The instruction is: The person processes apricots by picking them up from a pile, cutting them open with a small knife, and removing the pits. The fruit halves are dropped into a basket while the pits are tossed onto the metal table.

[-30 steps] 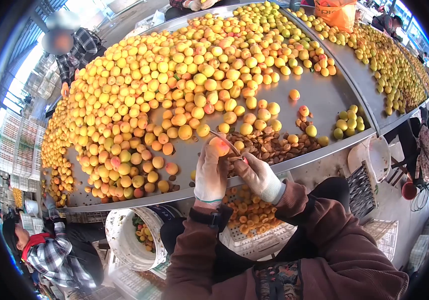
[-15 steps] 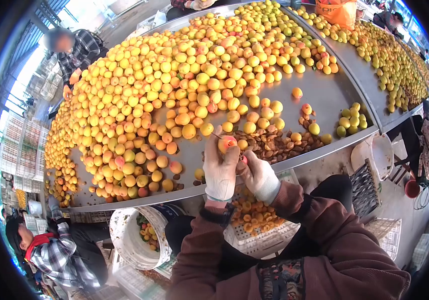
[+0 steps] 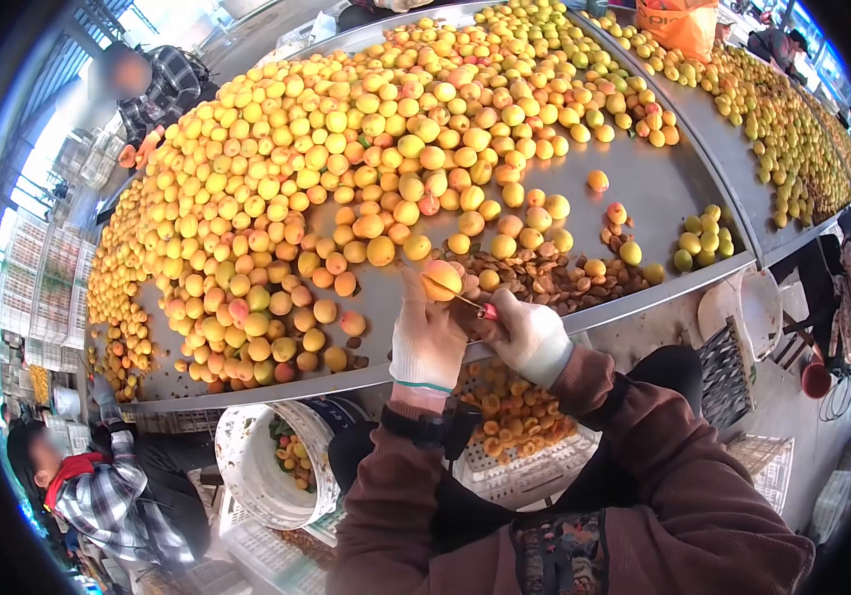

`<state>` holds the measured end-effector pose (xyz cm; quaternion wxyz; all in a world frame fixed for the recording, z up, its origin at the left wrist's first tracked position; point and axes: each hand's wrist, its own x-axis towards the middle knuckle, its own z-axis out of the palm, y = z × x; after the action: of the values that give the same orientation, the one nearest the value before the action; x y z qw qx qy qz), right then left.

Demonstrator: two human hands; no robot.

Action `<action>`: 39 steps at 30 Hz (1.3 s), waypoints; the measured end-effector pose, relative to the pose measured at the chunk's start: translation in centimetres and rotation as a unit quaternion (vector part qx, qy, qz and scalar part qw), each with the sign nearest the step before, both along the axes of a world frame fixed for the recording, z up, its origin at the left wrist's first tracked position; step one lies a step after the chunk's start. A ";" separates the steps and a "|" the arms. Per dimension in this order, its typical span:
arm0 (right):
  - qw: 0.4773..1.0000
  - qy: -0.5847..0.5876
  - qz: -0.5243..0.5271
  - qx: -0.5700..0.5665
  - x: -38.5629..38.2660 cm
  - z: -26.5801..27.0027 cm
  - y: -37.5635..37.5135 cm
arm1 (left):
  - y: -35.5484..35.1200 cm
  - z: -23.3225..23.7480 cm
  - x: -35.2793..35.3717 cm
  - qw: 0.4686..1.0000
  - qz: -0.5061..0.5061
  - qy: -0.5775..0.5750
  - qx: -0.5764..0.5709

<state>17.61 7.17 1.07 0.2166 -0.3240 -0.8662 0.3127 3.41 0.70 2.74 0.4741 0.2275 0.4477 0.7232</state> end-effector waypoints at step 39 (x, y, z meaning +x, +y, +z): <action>0.833 0.317 -0.018 -0.453 0.2 1.9 1.1 | 0.4 2.0 1.7 0.984 -0.056 -0.136 -0.097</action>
<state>17.84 8.25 3.01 0.3141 -0.2844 -0.5049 0.7520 5.08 1.08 4.76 0.5903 0.1048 0.4339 0.6726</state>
